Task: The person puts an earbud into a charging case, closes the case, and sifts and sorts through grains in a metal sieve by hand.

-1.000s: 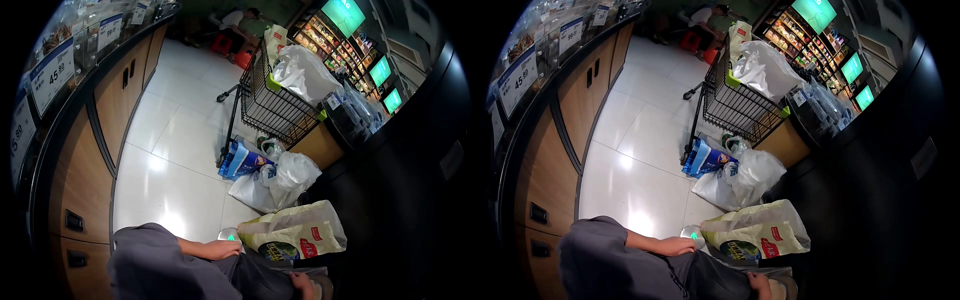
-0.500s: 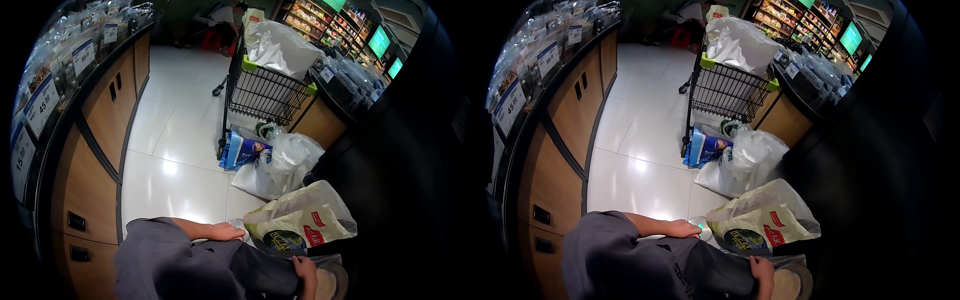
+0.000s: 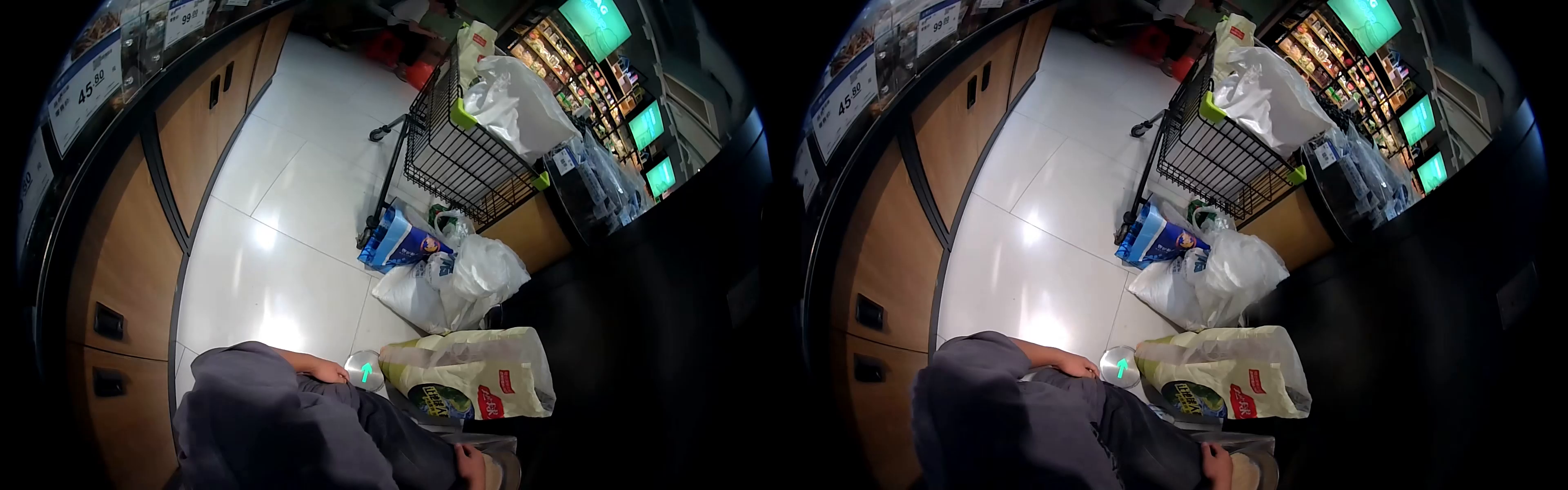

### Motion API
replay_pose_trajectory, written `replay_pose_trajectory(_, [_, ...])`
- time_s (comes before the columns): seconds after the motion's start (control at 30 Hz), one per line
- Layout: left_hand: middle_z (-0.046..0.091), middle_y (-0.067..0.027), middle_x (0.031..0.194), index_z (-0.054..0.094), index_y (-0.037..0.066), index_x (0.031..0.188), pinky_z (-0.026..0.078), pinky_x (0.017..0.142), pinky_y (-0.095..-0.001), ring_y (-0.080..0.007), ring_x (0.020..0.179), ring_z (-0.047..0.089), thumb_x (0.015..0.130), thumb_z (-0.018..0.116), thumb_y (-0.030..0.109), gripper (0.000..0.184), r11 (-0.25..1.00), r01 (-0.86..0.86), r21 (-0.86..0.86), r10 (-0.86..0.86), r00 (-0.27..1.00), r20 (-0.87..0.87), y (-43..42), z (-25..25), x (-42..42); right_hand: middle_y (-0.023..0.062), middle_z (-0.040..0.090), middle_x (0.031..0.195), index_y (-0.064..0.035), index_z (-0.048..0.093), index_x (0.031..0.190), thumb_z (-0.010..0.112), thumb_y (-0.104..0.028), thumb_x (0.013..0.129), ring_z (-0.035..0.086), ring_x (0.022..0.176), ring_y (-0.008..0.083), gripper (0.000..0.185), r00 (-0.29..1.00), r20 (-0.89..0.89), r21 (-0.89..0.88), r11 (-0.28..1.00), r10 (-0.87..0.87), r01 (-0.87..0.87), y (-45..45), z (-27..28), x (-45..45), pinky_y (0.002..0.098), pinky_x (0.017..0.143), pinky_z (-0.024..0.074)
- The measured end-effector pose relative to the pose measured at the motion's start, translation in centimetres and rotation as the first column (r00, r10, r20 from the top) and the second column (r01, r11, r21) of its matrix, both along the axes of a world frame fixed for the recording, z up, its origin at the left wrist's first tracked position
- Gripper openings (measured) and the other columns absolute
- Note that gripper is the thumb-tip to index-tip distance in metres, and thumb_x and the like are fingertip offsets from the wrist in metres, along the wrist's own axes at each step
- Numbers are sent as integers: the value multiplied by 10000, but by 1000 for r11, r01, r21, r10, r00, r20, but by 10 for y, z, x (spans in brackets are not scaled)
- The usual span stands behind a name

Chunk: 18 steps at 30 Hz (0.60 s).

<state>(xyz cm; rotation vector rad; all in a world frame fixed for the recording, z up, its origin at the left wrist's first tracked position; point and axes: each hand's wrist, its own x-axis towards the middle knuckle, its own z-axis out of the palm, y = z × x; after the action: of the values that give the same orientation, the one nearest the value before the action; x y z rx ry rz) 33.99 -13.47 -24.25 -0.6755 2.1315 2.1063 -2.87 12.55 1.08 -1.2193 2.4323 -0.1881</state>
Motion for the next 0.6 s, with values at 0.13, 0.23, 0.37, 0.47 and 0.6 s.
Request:
replay_pose_trajectory(0.13, [647, -75, 1197, 628, 91, 1310, 460, 984, -322, -192, 1111, 585, 979, 469, 205, 384, 953, -165, 255, 169, 986, 6, -15, 30, 0, 157, 729, 1039, 26, 696, 1119, 593, -355, 1003, 676, 963, 235, 412, 979, 202, -163, 987, 18, 16, 12, 1, -26, 363, 886, 513])
replay_pose_trajectory(0.23, [645, -60, 1132, 642, 87, 1255, 499, 879, -309, -165, 982, 610, 1001, 436, 246, 364, 887, -304, 347, 298, 952, 72, -26, 68, -14, 186, 690, 1234, 21, 636, 1291, 547, -360, 1044, 634, 1147, 272, 462, 980, 173, -109, 988, -93, 113, 15, 34, -8, 371, 1003, 468])
replay_pose_trajectory(0.37, [667, -51, 1056, 645, 69, 1182, 513, 838, -312, -170, 905, 633, 1006, 480, 259, 307, 899, -424, 107, 426, 905, 9, -38, 94, -56, 226, 696, 1165, 17, 667, 1213, 578, -290, 1015, 650, 1100, 343, 376, 996, 79, -153, 987, -41, 53, 50, 31, -52, 407, 971, 476])
replay_pose_trajectory(0.47, [680, -85, 1056, 631, 41, 1164, 516, 847, -347, -200, 925, 649, 989, 546, 198, 250, 902, -358, -241, 311, 926, -213, -26, 137, -95, 216, 706, 1060, -5, 697, 1115, 586, -263, 971, 658, 1023, 386, 316, 994, -76, -153, 986, -72, 60, 111, 19, -81, 453, 898, 497])
replay_pose_trajectory(0.6, [663, -115, 1046, 637, 37, 1086, 499, 875, -383, -290, 991, 638, 996, 536, 143, 173, 877, -251, -410, -6, 846, -533, 15, 225, -157, 190, 742, 1076, -78, 691, 1262, 582, -419, 971, 712, 1006, 261, 461, 885, 150, -28, 892, -442, 450, 208, -19, -107, 421, 946, 505])
